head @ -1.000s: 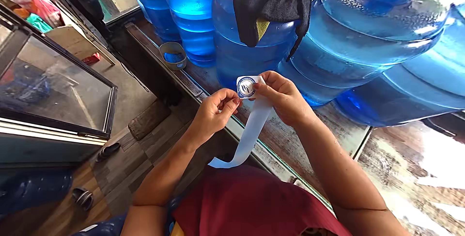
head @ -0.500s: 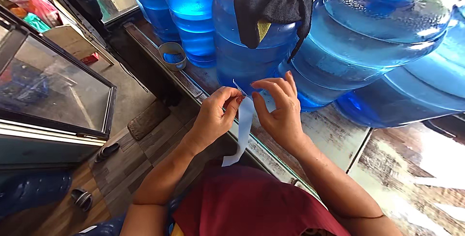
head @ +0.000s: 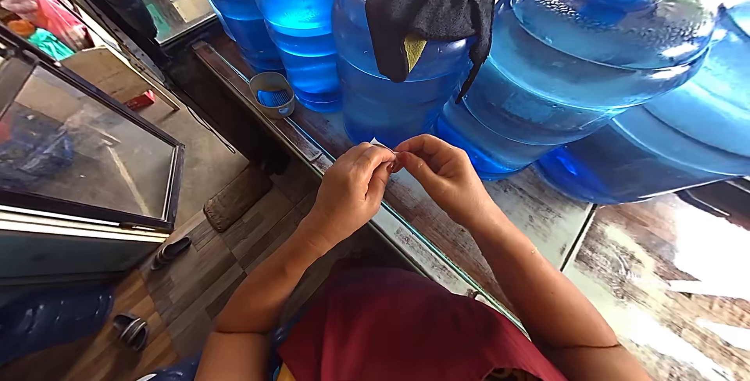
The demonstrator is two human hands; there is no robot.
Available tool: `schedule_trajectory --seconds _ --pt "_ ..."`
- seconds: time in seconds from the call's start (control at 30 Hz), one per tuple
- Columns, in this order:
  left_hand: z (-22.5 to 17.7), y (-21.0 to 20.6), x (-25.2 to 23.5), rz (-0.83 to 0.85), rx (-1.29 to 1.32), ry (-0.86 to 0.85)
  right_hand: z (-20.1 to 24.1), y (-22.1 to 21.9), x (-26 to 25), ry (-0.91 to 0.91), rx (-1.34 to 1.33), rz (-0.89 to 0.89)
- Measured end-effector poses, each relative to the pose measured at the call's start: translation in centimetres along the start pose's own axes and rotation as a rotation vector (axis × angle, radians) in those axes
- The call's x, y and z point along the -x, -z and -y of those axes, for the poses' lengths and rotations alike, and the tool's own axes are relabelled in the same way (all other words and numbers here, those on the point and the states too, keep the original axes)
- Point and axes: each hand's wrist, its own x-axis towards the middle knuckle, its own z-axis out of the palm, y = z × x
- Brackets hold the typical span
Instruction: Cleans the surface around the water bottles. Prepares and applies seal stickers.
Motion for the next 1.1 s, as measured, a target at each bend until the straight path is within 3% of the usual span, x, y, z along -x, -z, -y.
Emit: schedule_trajectory --seconds 0.23,0.37,0.47,0.6,0.67,0.8,1.1 --pt "1.5 0.6 0.6 0.060 0.318 0.123 0.4 3.1 0.2 -0.116 -0.121 -0.048" --pt "2.8 1.0 1.2 0.083 0.694 0.237 1.8 8.7 1.4 -0.123 -0.062 -0.169" --pt "2.9 1.2 0.7 0.107 0.977 0.223 3.9 14.4 2.5 -0.096 0.128 -0.368" --pt "2.9 0.9 0.3 0.194 1.272 0.245 6.2 23.3 3.4 -0.011 0.658 -0.798" --pt "2.7 0.5 0.2 0.207 1.290 0.269 6.9 28.4 3.5 -0.046 0.875 -0.966" --pt "2.4 -0.8 -0.5 0.222 1.246 0.269 7.7 35.7 3.0 -0.196 1.150 -1.140" --pt "3.1 -2.2 -0.7 0.231 1.191 0.312 5.9 42.7 -0.1 -0.303 1.283 -1.120"
